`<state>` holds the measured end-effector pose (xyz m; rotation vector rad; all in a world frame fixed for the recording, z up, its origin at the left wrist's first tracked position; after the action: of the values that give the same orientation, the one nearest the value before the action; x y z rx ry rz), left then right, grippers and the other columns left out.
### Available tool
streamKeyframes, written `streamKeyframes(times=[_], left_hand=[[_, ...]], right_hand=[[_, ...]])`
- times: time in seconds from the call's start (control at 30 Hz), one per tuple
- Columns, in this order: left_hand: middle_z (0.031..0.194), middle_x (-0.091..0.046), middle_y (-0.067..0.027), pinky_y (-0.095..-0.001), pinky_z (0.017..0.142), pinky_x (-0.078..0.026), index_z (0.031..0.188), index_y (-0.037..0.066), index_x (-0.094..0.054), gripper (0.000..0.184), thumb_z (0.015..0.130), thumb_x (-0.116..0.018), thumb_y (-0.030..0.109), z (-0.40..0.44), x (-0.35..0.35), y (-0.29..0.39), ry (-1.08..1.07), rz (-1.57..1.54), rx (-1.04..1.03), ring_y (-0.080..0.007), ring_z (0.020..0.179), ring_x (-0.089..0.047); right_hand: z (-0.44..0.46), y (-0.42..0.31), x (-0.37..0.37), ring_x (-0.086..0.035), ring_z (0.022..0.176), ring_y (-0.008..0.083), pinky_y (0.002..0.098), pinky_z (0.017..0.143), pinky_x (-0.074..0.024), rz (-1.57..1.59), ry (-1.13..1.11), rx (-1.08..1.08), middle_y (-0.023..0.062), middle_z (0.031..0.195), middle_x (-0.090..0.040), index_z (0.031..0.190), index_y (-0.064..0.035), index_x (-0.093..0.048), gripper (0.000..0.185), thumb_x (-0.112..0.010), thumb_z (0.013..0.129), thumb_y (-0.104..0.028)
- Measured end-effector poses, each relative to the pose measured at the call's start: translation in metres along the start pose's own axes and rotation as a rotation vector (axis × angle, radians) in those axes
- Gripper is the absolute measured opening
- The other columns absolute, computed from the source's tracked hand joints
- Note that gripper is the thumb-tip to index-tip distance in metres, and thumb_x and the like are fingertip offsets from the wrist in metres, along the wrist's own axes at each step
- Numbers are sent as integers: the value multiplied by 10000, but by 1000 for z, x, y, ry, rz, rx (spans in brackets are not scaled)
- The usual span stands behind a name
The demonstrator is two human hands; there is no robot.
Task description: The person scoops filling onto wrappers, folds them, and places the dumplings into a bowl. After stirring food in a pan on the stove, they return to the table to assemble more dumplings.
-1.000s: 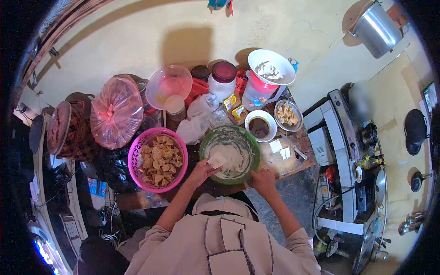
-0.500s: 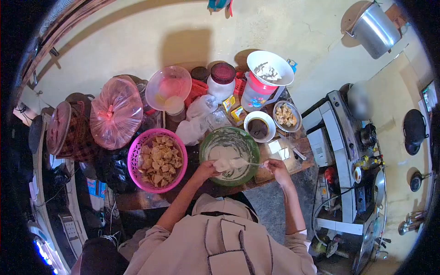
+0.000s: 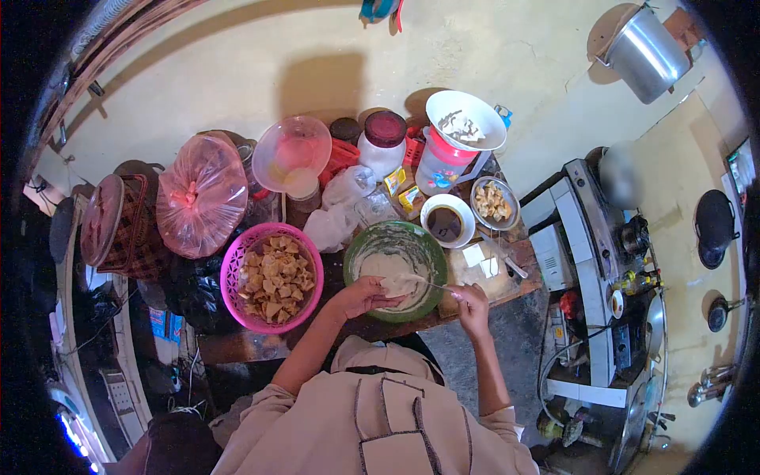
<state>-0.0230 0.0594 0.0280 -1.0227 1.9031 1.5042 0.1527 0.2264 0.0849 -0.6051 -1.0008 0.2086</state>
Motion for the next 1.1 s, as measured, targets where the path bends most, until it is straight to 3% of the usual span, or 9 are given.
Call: streamKeyframes(times=[0.1, 0.2, 0.3, 0.6, 0.7, 0.8, 1.0, 1.1], left_hand=[[1138, -464, -193, -315, 852, -452, 1161, -95, -342, 432, 776, -490, 31, 0, 4, -2, -15, -63, -11, -278, 1018, -505], [1099, -494, -190, -292, 840, -459, 1140, -98, -379, 383, 790, -469, 26, -2, 2, 0, 13, -77, -20, -244, 985, -530], [1082, -502, -186, -293, 836, -464, 1124, -100, -390, 358, 792, -457, 16, 3, 9, -6, 72, -28, -18, -245, 969, -537], [1024, -526, -169, -305, 811, -478, 1060, -108, -439, 301, 780, -423, 3, 18, 15, -12, 166, 125, -73, -235, 914, -559], [1010, -531, -164, -300, 803, -480, 1044, -107, -455, 292, 781, -408, 8, 20, 10, -8, 189, 194, -75, -225, 911, -558], [1007, -528, -146, -307, 812, -474, 1036, -97, -459, 283, 785, -417, 28, 22, 6, -5, 217, 227, -46, -222, 921, -549], [1019, -517, -116, -339, 841, -460, 1029, -71, -459, 270, 793, -448, 59, 21, -4, 0, 218, 231, -46, -222, 945, -532], [1022, -516, -112, -342, 842, -460, 1054, -63, -453, 287, 792, -449, 54, 22, -4, 0, 241, 227, -44, -216, 938, -533]], right_hand=[[-5, -9, 4, -453, 603, 233, 342, 595, -381, -144, 31, 36, 62, 637, -496, 865, -114, -631, 215, -535, 675, -83], [-6, -20, 12, -404, 525, 210, 317, 531, -331, -260, 132, 176, 47, 550, -444, 814, -93, -624, 193, -509, 674, -28], [-2, -31, 18, -413, 578, 226, 335, 548, -340, -283, 104, 143, 55, 601, -435, 801, -108, -623, 193, -535, 630, -85], [17, -39, 25, -419, 575, 220, 319, 561, -331, -168, 160, 40, 52, 615, -472, 792, -100, -613, 237, -542, 588, -4], [22, -42, 25, -409, 532, 213, 309, 532, -323, -188, 148, 64, 65, 553, -443, 809, -75, -623, 169, -537, 679, -11], [25, -44, 22, -422, 561, 224, 323, 561, -335, -185, 128, 40, 56, 604, -486, 832, -104, -619, 279, -523, 603, 23], [33, -43, 15, -509, 620, 250, 322, 619, -375, -18, 148, -43, 90, 669, -555, 848, -73, -611, 235, -505, 663, 25], [35, -43, 14, -555, 712, 243, 302, 670, -403, 19, 117, -112, 110, 773, -608, 815, -11, -604, 128, -489, 760, -19]])
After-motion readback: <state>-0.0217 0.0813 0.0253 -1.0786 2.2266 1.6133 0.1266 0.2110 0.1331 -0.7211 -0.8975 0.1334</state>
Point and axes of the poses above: each hand's wrist, its own z-axis towards the middle knuckle, its own x-axis out of the back of the hand, y = z × x, the point moved 3 cm from there along z, towards the middle knuckle
